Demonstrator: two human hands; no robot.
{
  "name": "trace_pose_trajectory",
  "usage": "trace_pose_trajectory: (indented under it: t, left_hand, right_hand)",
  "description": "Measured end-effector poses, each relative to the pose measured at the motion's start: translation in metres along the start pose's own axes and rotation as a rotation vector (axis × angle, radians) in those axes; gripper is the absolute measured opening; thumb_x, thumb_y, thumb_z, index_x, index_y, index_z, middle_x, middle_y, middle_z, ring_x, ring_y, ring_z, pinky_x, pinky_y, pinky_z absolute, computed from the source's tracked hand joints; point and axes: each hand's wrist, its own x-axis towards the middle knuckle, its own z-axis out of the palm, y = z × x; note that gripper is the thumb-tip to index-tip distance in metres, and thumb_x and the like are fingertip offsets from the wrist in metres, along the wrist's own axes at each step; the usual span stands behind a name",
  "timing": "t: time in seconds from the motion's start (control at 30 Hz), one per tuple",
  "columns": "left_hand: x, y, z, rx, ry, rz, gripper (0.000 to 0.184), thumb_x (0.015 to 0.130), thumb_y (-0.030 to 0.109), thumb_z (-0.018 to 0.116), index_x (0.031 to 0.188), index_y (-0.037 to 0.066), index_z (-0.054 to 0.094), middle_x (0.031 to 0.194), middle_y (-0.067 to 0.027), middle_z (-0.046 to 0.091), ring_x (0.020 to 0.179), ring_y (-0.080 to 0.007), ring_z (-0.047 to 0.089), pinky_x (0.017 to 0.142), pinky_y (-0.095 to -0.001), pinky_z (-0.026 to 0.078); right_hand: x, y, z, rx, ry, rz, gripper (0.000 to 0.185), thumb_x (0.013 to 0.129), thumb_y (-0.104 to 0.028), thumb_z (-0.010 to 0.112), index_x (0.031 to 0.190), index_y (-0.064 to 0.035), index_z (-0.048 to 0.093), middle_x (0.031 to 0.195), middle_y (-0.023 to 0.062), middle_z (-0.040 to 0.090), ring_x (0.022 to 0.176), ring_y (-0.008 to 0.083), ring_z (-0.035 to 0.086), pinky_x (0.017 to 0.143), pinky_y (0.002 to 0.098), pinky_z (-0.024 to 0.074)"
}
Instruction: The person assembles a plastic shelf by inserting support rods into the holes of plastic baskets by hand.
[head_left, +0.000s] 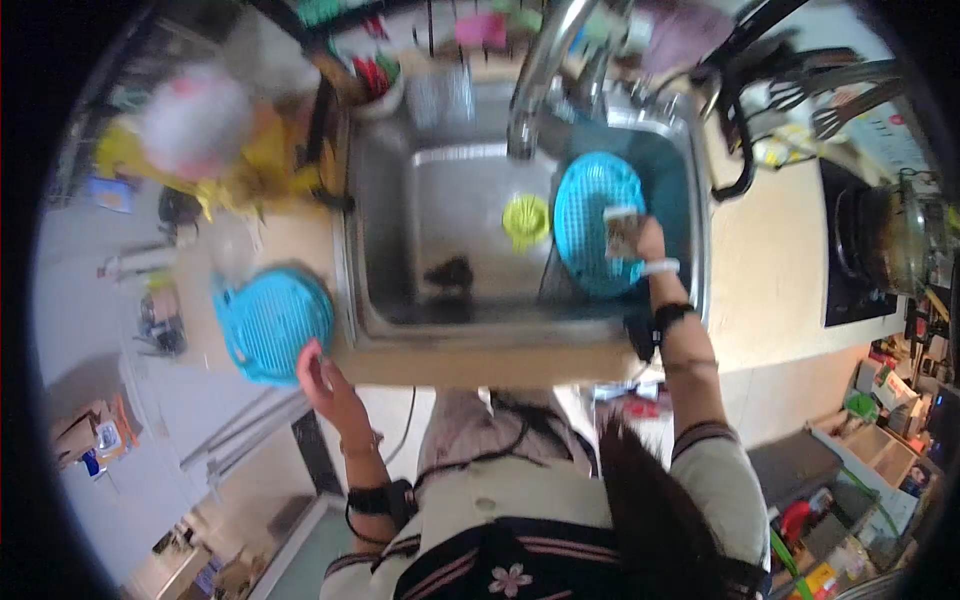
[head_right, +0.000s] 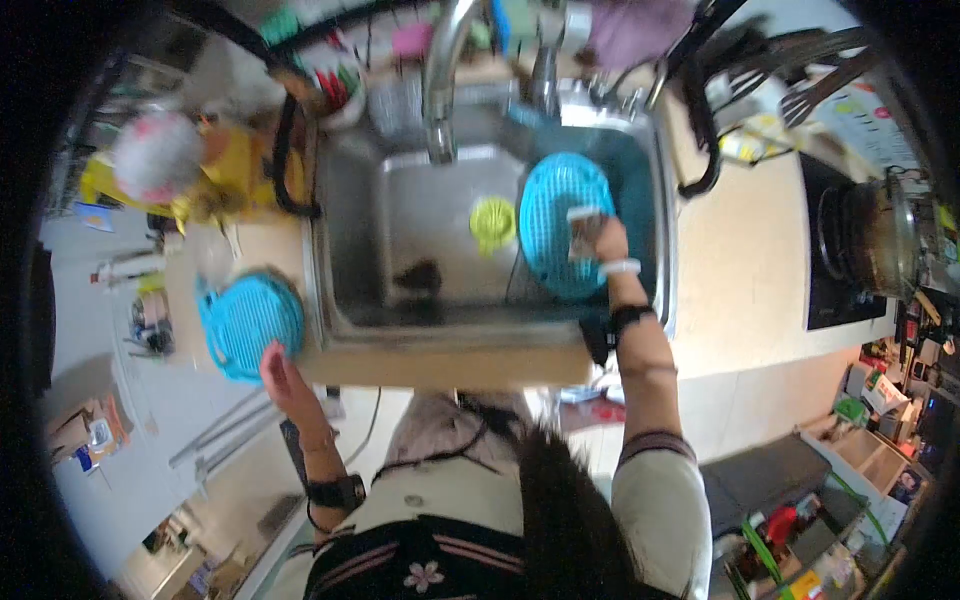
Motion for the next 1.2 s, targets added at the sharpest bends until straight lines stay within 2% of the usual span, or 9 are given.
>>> trace_pose_trajectory:
  t: [0.13,0.43,0.6,0.87,0.97,1.03,1.07,1.13,1.2]
  left_hand:
    - [0.011,0.012,-0.005,0.009,0.019,0.093,0.027,0.084,-0.003,0.043,0.110,-0.002,0.047,0.111,-0.0130,0.050,0.106,-0.0232,0.046,0.096,-0.0347,0.032]
    - [0.038,0.049,0.005,-0.225,0.005,0.144,0.036,0.085,0.003,0.044,0.121,0.000,0.039,0.113,-0.0120,0.049,0.105,-0.0223,0.046,0.094,-0.0355,0.034]
    - [0.040,0.061,0.003,-0.291,0.050,0.167,0.040,0.086,0.007,0.045,0.124,0.002,0.036,0.111,-0.0123,0.050,0.103,-0.0221,0.047,0.093,-0.0352,0.034]
    - [0.040,0.036,-0.011,-0.321,0.075,0.177,0.041,0.087,0.010,0.046,0.125,0.003,0.034,0.109,-0.0129,0.051,0.100,-0.0224,0.049,0.091,-0.0348,0.036]
    - [0.039,0.029,-0.021,-0.306,0.102,0.150,0.039,0.088,0.011,0.045,0.124,0.002,0.035,0.110,-0.0132,0.051,0.101,-0.0224,0.049,0.091,-0.0349,0.036]
    - [0.035,0.025,-0.030,-0.271,0.097,0.113,0.038,0.089,0.011,0.046,0.124,0.001,0.035,0.112,-0.0135,0.050,0.103,-0.0222,0.048,0.091,-0.0349,0.036]
    - [0.033,0.023,-0.033,-0.252,0.083,0.107,0.038,0.089,0.010,0.046,0.124,0.001,0.035,0.114,-0.0136,0.050,0.105,-0.0220,0.048,0.091,-0.0349,0.036]
    - [0.030,0.015,-0.037,-0.205,0.093,0.050,0.040,0.087,0.009,0.049,0.124,0.001,0.035,0.115,-0.0145,0.048,0.105,-0.0211,0.048,0.091,-0.0335,0.037]
    - [0.027,0.007,-0.039,-0.150,0.113,0.009,0.040,0.086,0.007,0.050,0.123,0.002,0.036,0.116,-0.0142,0.048,0.106,-0.0205,0.047,0.091,-0.0330,0.037]
  right_hand:
    - [-0.042,-0.085,-0.112,0.585,-0.545,-0.215,0.029,0.072,-0.009,0.068,0.099,0.0001,0.061,0.085,0.0038,0.063,0.078,0.0085,0.057,0.070,0.0238,0.0471]
    - [-0.157,-0.232,-0.383,0.813,0.997,-0.972,0.018,0.078,-0.003,0.061,0.095,0.0040,0.059,0.090,0.0082,0.062,0.080,0.0137,0.058,0.076,0.0249,0.0445]
    - [-0.117,-0.267,-0.451,0.562,0.833,-0.967,0.022,0.077,-0.012,0.066,0.093,0.0016,0.060,0.081,0.0049,0.063,0.074,0.0084,0.055,0.067,0.0206,0.0421]
    - [-0.086,-0.280,-0.472,-0.005,0.346,-0.906,0.035,0.082,-0.022,0.062,0.107,0.0020,0.055,0.096,0.0064,0.062,0.087,0.0122,0.056,0.078,0.0260,0.0441]
    - [-0.128,-0.274,-0.454,-0.139,1.058,-0.851,0.030,0.085,-0.017,0.056,0.112,-0.0020,0.055,0.100,0.0036,0.062,0.088,0.0103,0.056,0.077,0.0220,0.0426]
    - [-0.148,-0.266,-0.410,0.398,1.174,-1.095,0.028,0.086,-0.013,0.053,0.112,-0.0011,0.056,0.100,0.0052,0.063,0.091,0.0101,0.057,0.078,0.0207,0.0429]
    - [-0.155,-0.258,-0.377,0.569,1.056,-1.113,0.027,0.088,-0.013,0.049,0.110,0.0010,0.056,0.098,0.0068,0.063,0.092,0.0127,0.058,0.079,0.0246,0.0442]
    - [-0.152,-0.217,-0.310,0.152,0.725,-0.725,0.029,0.090,-0.016,0.045,0.112,0.0004,0.055,0.101,0.0082,0.062,0.094,0.0157,0.057,0.082,0.0283,0.0435]
    - [-0.085,-0.142,-0.221,0.156,-0.017,-0.493,0.040,0.088,-0.024,0.048,0.122,-0.0027,0.047,0.115,0.0092,0.055,0.103,0.0160,0.051,0.086,0.0290,0.0399]
